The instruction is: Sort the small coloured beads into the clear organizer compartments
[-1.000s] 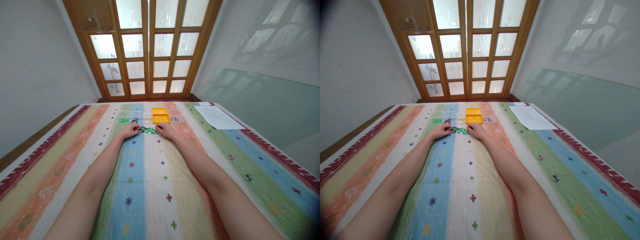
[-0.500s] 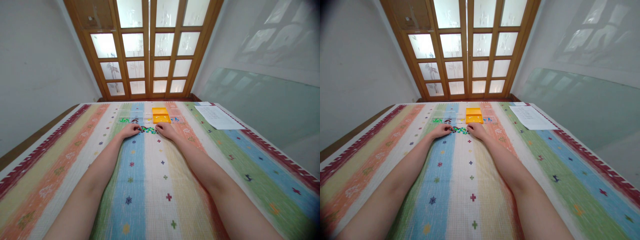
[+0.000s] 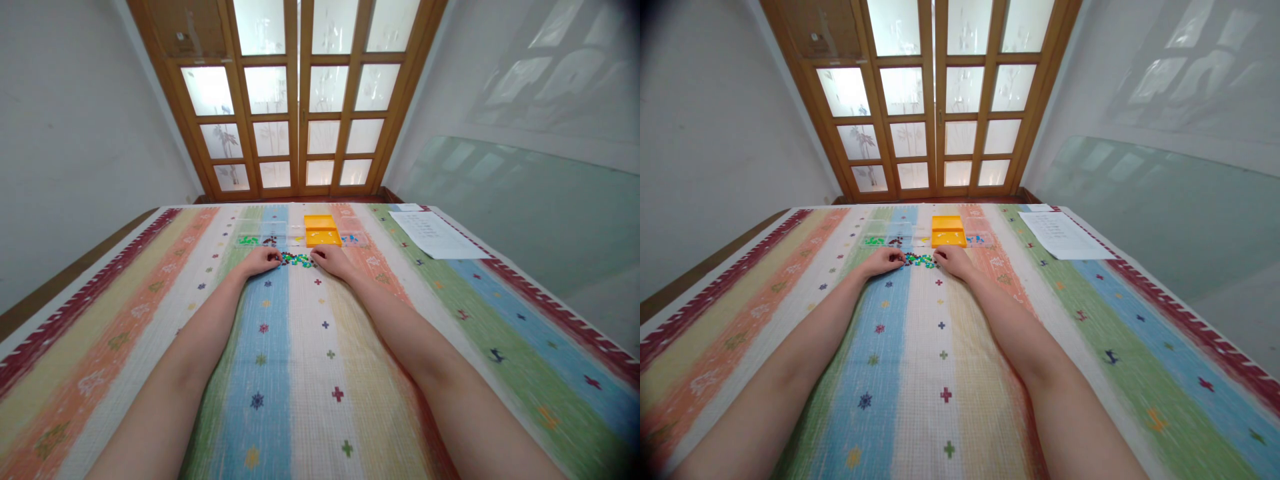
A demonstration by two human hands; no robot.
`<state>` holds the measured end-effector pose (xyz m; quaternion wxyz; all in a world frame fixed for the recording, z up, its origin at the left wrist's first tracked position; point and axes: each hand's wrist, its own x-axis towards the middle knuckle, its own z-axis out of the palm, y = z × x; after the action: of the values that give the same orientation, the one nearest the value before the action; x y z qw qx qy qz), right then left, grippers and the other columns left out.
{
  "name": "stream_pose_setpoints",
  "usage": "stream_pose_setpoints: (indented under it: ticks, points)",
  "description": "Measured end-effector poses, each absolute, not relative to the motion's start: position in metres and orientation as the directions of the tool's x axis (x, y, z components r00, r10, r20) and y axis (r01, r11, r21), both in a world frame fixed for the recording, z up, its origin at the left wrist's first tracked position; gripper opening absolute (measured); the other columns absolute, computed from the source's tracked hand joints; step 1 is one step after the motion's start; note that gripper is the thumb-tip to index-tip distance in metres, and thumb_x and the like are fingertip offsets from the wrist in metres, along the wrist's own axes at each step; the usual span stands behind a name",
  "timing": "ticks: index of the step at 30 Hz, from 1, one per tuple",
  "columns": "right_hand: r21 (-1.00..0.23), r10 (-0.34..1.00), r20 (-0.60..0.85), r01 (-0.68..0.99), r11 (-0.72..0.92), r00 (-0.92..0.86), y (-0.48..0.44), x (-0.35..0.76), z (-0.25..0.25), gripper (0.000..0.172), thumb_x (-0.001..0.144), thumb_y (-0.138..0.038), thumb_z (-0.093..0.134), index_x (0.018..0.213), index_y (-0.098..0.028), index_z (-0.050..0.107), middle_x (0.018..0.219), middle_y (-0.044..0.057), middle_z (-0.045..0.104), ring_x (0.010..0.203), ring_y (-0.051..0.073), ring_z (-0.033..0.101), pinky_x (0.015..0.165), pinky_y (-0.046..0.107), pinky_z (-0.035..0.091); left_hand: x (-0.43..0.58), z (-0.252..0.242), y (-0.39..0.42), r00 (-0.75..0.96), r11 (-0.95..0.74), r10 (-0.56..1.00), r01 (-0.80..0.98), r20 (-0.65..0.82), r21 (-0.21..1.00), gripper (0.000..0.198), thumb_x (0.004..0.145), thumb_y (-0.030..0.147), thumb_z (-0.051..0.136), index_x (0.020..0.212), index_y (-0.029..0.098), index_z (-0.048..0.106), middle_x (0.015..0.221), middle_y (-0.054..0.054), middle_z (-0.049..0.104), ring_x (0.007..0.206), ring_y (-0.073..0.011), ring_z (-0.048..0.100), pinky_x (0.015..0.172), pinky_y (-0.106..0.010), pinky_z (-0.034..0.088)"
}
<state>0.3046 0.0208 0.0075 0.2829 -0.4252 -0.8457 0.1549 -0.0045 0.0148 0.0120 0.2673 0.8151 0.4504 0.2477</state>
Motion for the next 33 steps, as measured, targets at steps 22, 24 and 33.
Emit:
stream_pose_setpoints:
  ticks: [22,24,33]
  points:
    - [-0.503,0.802,0.348,0.625,0.597,-0.486,0.024,0.305,0.003,0.023,0.100,-0.025,0.056,0.088,-0.019,0.075,0.091,0.005,0.076,0.081,0.018,0.063,0.072,0.026,0.039,-0.014,0.005,0.024,0.315,-0.368,0.910,0.318,0.269,0.874,0.025,0.079,0.040,0.076,0.091,0.018,0.075,0.092,-0.005,0.073,0.081,-0.0169,0.063,0.076,-0.029,0.050]
    - [-0.504,0.805,0.343,0.628,0.593,-0.484,0.024,0.305,0.004,0.023,0.100,-0.024,0.056,0.088,-0.019,0.075,0.091,0.005,0.076,0.081,0.018,0.063,0.072,0.026,0.039,-0.016,0.006,0.025,0.230,-0.312,0.936,0.185,0.268,0.932,0.026,0.078,0.039,0.077,0.093,0.018,0.073,0.098,-0.005,0.073,0.081,-0.0156,0.063,0.077,-0.029,0.051]
    - [-0.498,0.800,0.357,0.627,0.599,-0.481,0.024,0.305,0.003,0.023,0.100,-0.026,0.057,0.088,-0.020,0.075,0.091,0.005,0.076,0.082,0.018,0.063,0.073,0.026,0.040,-0.034,-0.006,0.047,-0.319,-0.274,0.913,-0.012,0.255,0.962,0.026,0.072,0.031,0.074,0.094,0.017,0.068,0.081,0.000,0.066,0.062,-0.0096,0.054,0.058,-0.021,0.043]
